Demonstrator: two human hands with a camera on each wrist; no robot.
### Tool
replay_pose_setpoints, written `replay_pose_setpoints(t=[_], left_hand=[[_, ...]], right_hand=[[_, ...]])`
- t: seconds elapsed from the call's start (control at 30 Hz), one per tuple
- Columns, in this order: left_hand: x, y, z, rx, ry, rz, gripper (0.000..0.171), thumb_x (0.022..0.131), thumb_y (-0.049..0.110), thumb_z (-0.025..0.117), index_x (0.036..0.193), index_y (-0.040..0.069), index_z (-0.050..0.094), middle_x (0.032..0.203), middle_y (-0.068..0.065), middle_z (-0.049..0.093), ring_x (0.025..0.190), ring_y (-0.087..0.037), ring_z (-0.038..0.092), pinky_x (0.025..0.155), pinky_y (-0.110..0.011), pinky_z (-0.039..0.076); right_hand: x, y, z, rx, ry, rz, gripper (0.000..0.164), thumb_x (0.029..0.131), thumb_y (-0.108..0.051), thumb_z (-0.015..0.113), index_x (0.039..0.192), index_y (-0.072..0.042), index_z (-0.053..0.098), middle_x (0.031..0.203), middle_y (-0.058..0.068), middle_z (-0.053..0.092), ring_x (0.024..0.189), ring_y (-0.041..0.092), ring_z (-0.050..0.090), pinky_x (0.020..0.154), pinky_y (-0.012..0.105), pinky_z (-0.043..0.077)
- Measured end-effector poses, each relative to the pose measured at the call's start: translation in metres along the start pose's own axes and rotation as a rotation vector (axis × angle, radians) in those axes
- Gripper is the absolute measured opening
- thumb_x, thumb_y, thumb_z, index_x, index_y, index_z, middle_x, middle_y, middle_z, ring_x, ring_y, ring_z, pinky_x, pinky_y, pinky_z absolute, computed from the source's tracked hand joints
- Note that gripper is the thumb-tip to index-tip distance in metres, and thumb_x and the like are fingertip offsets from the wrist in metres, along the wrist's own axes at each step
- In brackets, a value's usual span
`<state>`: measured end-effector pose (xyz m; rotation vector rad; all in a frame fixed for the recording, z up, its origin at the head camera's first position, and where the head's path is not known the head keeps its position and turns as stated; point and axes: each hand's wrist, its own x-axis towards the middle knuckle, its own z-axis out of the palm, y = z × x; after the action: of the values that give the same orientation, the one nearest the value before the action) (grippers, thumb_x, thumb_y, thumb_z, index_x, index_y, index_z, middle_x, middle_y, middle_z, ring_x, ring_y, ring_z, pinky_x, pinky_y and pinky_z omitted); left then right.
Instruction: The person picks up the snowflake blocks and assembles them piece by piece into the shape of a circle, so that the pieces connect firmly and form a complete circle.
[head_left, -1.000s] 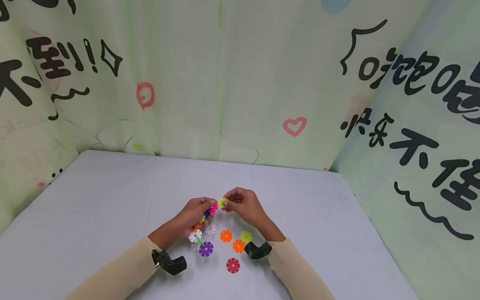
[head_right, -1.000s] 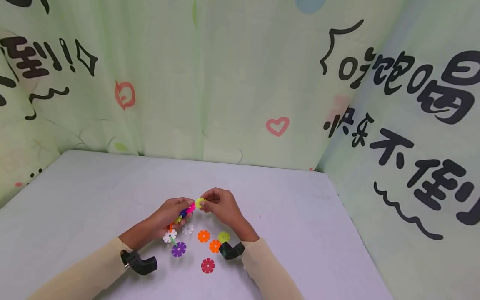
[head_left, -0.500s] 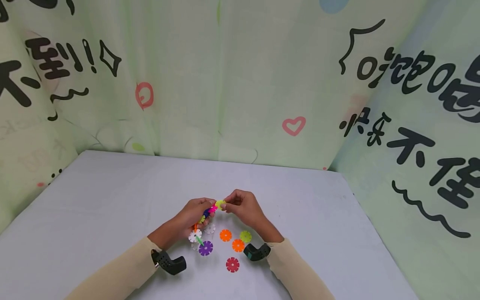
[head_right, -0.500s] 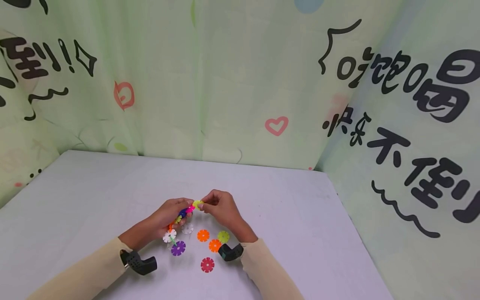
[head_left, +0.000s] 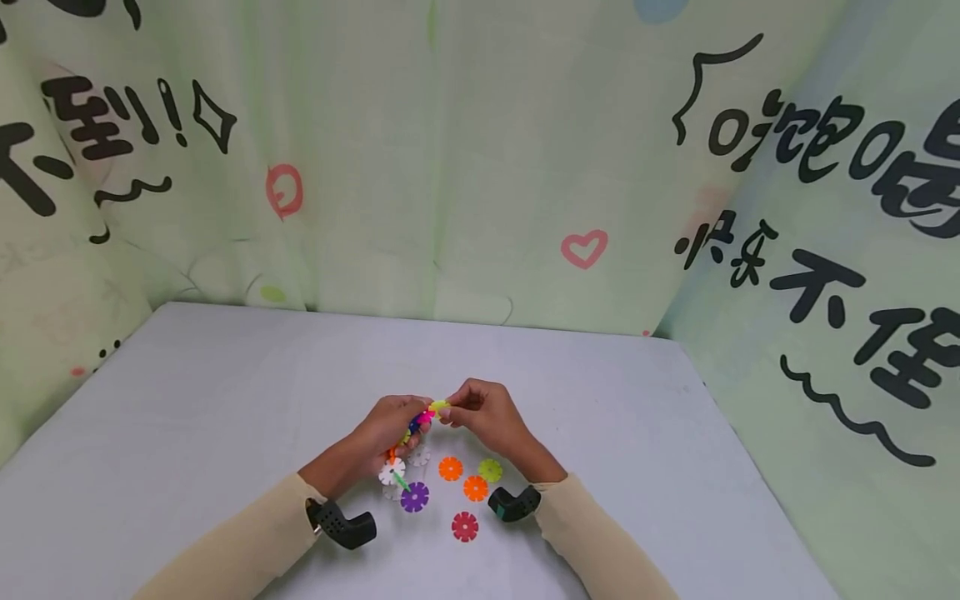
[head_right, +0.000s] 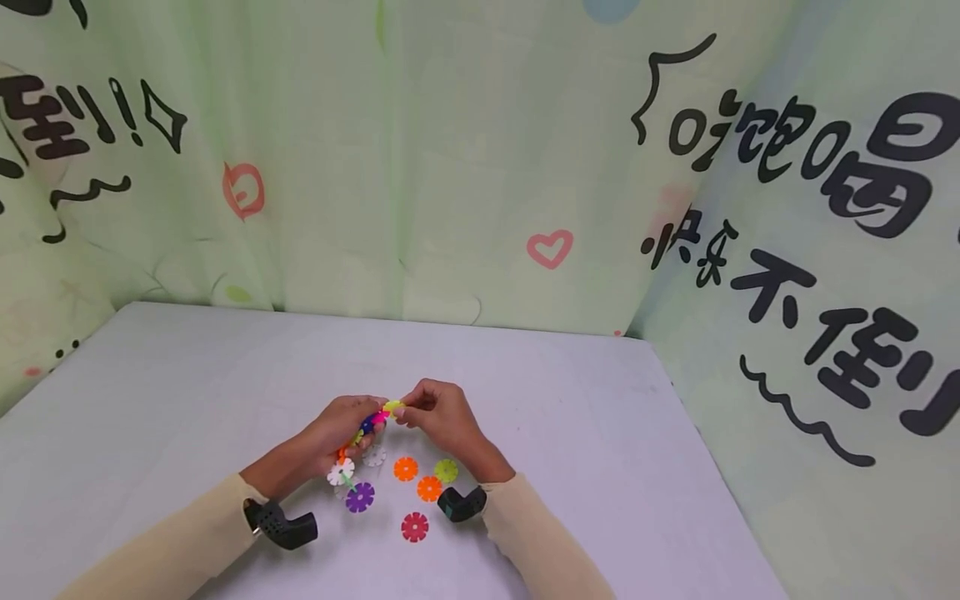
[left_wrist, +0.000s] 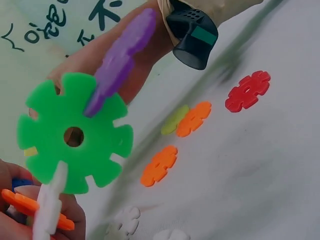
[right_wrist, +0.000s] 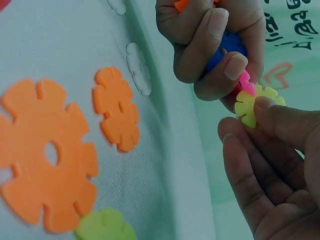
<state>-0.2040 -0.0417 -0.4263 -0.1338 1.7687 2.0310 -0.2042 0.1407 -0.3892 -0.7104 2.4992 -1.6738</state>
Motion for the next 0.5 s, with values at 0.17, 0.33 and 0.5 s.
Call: replay_pose_setpoints(t=[0.17,0.33,0.5], left_hand=[[0.005,-0.006,0.001,-0.025,-0.02,0.017,0.037,0.105,0.027,0.044,0.134,0.006,0.05,0.079,-0.005,0.054,0.052,-0.012,0.043,0.047,-0.017,0.04],[0.005,-0.006,0.002,0.028,0.019,0.044,0.035,0.104,0.026,0.044,0.131,0.004,0.051,0.082,-0.007,0.057,0.055,-0.013,0.046,0.05,-0.02,0.043],[0.002,-0.002,0.0,0.05,0.062,0.059,0.032,0.105,0.023,0.043,0.128,0.002,0.053,0.085,-0.009,0.06,0.061,-0.016,0.051,0.06,-0.023,0.048]], right_hand=[[0.004,0.02,0.0,-0.051,0.034,0.021,0.009,0.088,-0.001,0.07,0.092,0.003,0.064,0.087,0.013,0.069,0.077,0.026,0.069,0.07,0.026,0.055],[0.005,0.037,-0.002,-0.112,-0.015,0.086,0.02,0.089,-0.009,0.071,0.106,-0.002,0.065,0.089,0.004,0.067,0.079,0.018,0.066,0.072,0.027,0.055],[0.002,0.039,-0.007,-0.236,-0.131,0.159,0.021,0.092,-0.014,0.069,0.111,-0.005,0.068,0.086,-0.001,0.065,0.076,0.015,0.06,0.069,0.026,0.053]])
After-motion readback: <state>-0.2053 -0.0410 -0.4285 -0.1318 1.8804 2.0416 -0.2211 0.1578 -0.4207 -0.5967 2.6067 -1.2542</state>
